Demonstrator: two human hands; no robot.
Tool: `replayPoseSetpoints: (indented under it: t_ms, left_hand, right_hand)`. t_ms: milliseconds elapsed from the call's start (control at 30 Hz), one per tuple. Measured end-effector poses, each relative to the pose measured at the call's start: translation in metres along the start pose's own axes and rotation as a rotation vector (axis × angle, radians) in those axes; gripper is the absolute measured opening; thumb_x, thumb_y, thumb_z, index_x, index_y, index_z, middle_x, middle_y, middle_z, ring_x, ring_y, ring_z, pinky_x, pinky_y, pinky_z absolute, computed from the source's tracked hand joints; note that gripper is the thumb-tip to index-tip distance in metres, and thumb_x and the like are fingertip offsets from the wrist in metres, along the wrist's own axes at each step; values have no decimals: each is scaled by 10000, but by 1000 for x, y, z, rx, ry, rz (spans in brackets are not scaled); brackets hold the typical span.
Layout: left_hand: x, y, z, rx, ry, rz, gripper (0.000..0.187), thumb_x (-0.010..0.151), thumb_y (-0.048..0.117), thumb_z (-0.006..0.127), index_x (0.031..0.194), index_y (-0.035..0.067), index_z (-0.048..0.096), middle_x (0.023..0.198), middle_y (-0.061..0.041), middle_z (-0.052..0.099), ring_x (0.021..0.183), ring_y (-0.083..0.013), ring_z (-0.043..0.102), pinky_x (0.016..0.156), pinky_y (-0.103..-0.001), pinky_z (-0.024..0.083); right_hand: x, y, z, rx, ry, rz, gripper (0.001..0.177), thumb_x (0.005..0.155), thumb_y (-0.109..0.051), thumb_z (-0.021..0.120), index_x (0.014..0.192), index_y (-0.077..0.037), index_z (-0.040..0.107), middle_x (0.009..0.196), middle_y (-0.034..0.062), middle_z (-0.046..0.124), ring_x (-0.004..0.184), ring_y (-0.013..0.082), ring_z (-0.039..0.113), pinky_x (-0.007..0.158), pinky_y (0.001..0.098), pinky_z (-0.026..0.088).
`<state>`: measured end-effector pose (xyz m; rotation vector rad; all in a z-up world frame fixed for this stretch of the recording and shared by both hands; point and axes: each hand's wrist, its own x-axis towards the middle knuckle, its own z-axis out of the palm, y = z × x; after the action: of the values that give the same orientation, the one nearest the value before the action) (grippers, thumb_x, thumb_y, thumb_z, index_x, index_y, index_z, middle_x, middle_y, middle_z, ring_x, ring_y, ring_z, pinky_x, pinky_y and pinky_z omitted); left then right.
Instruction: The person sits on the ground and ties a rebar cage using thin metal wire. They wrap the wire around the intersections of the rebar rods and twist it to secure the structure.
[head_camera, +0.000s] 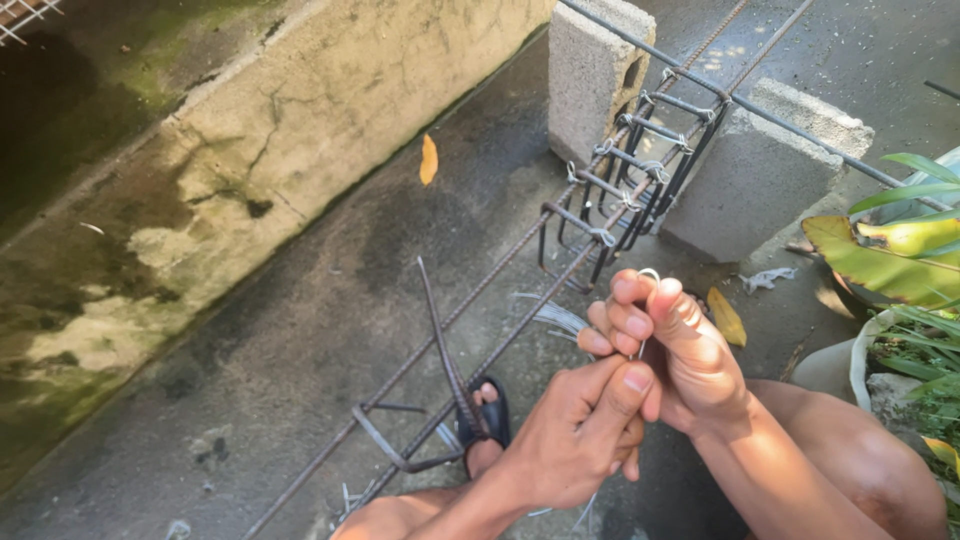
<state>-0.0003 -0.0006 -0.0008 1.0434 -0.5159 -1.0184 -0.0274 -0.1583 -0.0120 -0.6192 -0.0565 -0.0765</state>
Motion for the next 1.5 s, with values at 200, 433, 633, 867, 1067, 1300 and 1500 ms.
replayPoseSetpoints:
  t_ms: [200,433,633,867,1067,1300,1500]
  left_hand:
    - [0,-1,0,-3,14,14,358,1133,294,442,891,52,548,574,20,423,491,-84,389,534,-265,492]
    - [5,7,1,103,222,8,257,1113,259,414,1106,41,548,628,9,460,498,-87,413,463,-251,385]
    - [6,1,-5,-5,252,79,255,1091,252,469,1114,38,606,762,44,453,636,-54,369,565,-226,307]
    - [4,9,0,-10,291,-5,266,1080,261,475,1053,39,619,597,78,354,505,-39,287,456,-241,199]
    - [8,2,-6,-81,303,-129,269,1092,267,439,1035,50,586,563,43,378,446,-61,275,402,-246,191]
    - [-13,27,-12,-267,68,-192,323,1095,348,458,935,80,543,556,57,309,411,-37,212,371,-229,132]
    - [-17,19,-2,-304,94,-131,318,1108,291,464,905,57,536,537,52,354,389,-41,255,370,-240,166]
  right_hand:
    - [0,4,0,-19,45,-55,213,1018,-271,693,1072,-65,689,769,-29,568,750,86,495,737,256,391]
    - [6,-12,18,-531,262,-12,407,1022,-245,582,1306,39,645,918,138,701,680,132,597,556,216,456]
    - [6,-13,22,-743,374,-33,321,966,-172,650,1219,19,700,885,131,721,723,140,638,560,214,460]
    - [5,-5,15,-780,294,-193,205,972,-140,671,1141,-27,701,945,110,743,715,93,610,518,180,452]
    - [14,-9,23,-928,402,-66,262,937,-155,679,1121,19,743,904,156,771,613,122,571,455,218,437]
    - [-2,-33,-6,-776,248,126,435,840,-231,748,1206,4,743,940,190,796,566,190,644,315,206,345]
    - [-6,-23,-19,-604,17,-5,168,940,-113,724,978,49,752,903,181,771,602,204,669,532,297,589]
